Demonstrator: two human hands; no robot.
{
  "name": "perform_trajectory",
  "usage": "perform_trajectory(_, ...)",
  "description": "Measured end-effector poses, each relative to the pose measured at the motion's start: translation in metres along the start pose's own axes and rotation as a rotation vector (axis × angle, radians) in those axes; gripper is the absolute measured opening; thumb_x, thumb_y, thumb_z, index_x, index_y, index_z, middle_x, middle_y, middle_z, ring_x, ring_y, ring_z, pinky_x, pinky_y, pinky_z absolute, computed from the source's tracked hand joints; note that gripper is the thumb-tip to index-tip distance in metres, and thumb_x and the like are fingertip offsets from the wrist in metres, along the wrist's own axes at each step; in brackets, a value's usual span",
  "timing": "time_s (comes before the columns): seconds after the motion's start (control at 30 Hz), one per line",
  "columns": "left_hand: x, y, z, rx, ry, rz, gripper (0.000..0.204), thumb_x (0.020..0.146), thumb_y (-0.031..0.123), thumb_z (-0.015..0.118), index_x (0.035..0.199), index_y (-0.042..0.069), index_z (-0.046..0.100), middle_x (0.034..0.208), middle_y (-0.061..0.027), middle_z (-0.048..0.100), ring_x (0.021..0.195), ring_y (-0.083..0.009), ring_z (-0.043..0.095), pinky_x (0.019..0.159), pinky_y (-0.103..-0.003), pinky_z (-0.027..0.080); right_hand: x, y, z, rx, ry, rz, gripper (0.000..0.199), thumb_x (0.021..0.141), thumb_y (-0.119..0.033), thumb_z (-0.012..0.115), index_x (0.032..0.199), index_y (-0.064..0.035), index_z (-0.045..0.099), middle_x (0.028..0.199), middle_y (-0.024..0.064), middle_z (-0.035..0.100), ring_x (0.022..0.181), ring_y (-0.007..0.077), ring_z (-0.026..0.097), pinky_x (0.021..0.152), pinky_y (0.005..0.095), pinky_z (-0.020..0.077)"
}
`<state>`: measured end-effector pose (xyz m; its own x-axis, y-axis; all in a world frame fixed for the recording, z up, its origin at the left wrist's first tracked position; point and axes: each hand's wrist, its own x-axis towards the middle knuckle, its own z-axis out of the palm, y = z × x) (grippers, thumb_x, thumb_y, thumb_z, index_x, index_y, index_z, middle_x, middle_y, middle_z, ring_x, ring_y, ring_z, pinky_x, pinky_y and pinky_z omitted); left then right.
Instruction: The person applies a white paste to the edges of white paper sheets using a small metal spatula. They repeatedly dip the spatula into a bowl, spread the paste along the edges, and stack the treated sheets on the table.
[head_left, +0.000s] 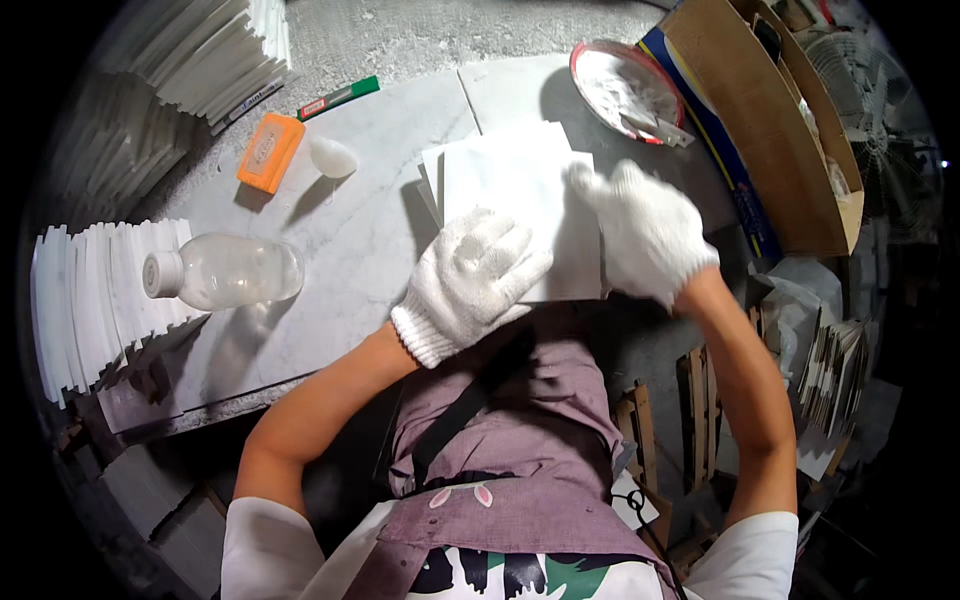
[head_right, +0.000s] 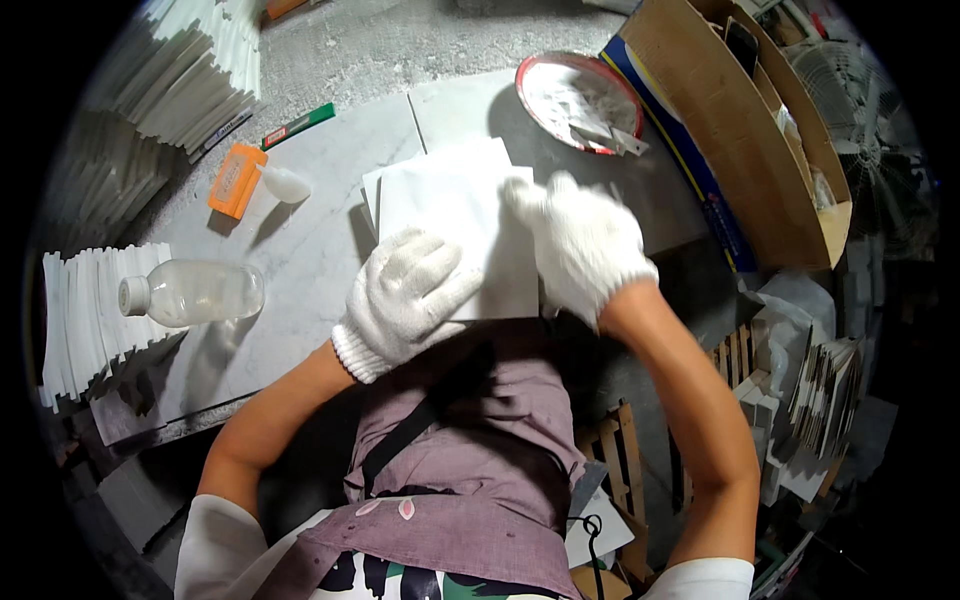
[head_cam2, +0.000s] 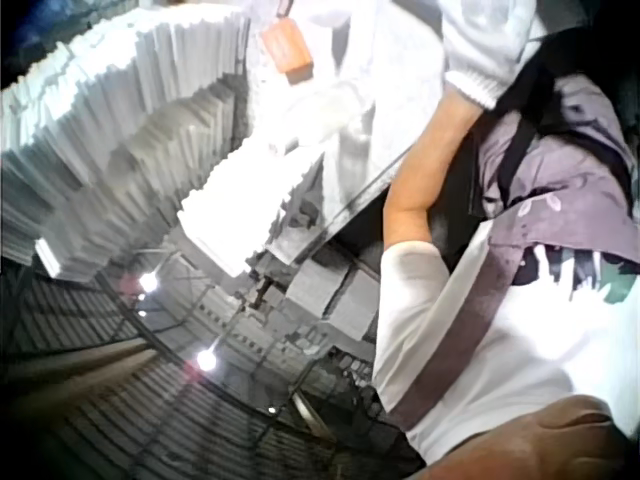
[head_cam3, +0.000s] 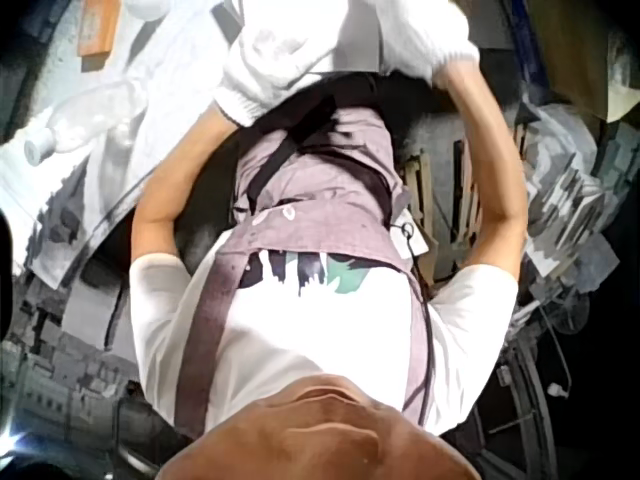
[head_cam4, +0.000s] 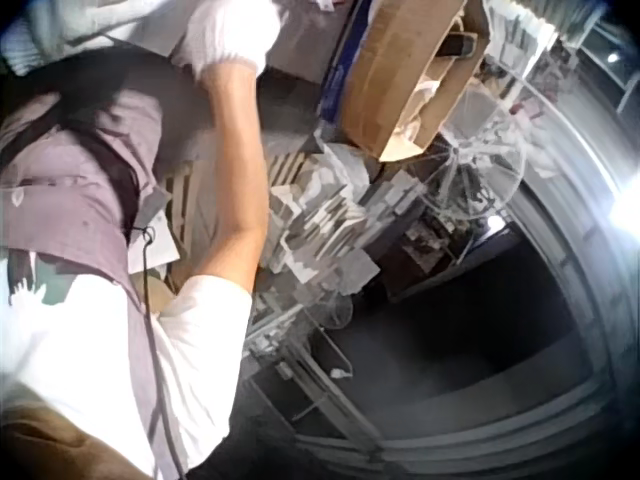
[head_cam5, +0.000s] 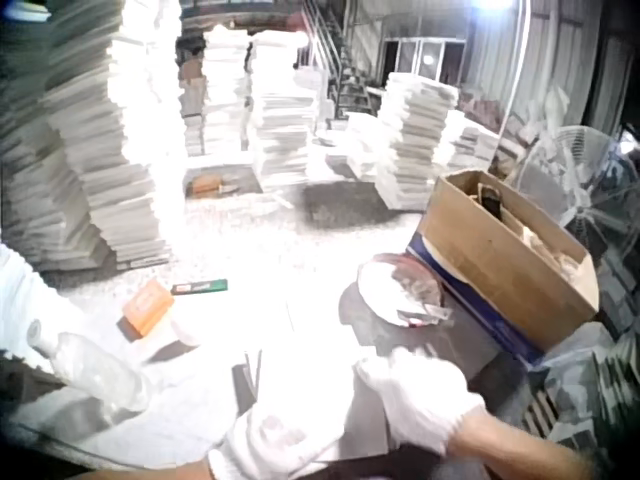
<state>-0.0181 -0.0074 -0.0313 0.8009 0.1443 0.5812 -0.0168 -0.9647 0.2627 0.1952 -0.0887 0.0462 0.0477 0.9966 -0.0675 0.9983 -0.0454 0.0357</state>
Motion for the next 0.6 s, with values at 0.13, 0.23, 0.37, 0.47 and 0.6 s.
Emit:
perform_trajectory(0.13,0.001,0.003,0.0,-0.022,-0.001,-0.011,0.048,0.084,0.046,0.062,0.109,0.004,0.065,0.111,-0.0149,0.058,0.106,-0.0344,0.055,0.094,-0.05,0.048,-0.025,-0.01,-0.002,0.029,-0.151,0.097,0.05,0.088,-0.01,0.053,0.136,-0.0221,0.054,0.097,0.0168,0.059,0.08,0.0337,0.066,0.069,0.0437,0.0527)
perform_trajectory(0.23,-0.001,0.004,0.002,-0.023,-0.019,-0.03,0.049,0.085,0.047,0.061,0.109,0.004,0.065,0.111,-0.015,0.058,0.107,-0.0344,0.055,0.095,-0.051,0.047,0.007,-0.005,-0.01,0.044,-0.131,0.146,0.05,0.086,-0.007,0.055,0.135,-0.0196,0.051,0.104,0.0215,0.06,0.086,0.0384,0.067,0.073,0.0447,0.0556)
perform_trajectory(0.37,0.002,0.006,-0.004,-0.002,-0.023,-0.043,0.047,0.085,0.045,0.061,0.109,0.004,0.065,0.113,-0.0148,0.058,0.109,-0.0342,0.055,0.096,-0.051,0.047,0.014,0.002,-0.001,0.097,-0.086,0.135,0.048,0.085,-0.006,0.056,0.133,-0.0118,0.051,0.102,0.0225,0.059,0.084,0.0385,0.067,0.073,0.0444,0.0555)
perform_trajectory(0.47,0.002,0.005,-0.003,-0.035,-0.019,-0.051,0.045,0.083,0.041,0.064,0.109,0.005,0.064,0.114,-0.0145,0.058,0.109,-0.0343,0.055,0.097,-0.051,0.046,-0.011,-0.018,-0.003,0.044,-0.048,0.004,0.044,0.09,-0.007,0.049,0.133,-0.0172,0.053,0.098,0.018,0.062,0.084,0.0352,0.067,0.069,0.0436,0.0546)
perform_trajectory(0.6,0.001,0.004,-0.002,-0.003,-0.03,-0.04,0.044,0.08,0.038,0.066,0.109,0.006,0.064,0.114,-0.0143,0.058,0.11,-0.034,0.055,0.097,-0.051,0.046,-0.011,-0.022,0.006,-0.005,0.058,-0.039,0.041,0.09,-0.008,0.047,0.128,-0.0199,0.057,0.095,0.016,0.063,0.081,0.0348,0.067,0.067,0.0431,0.0539)
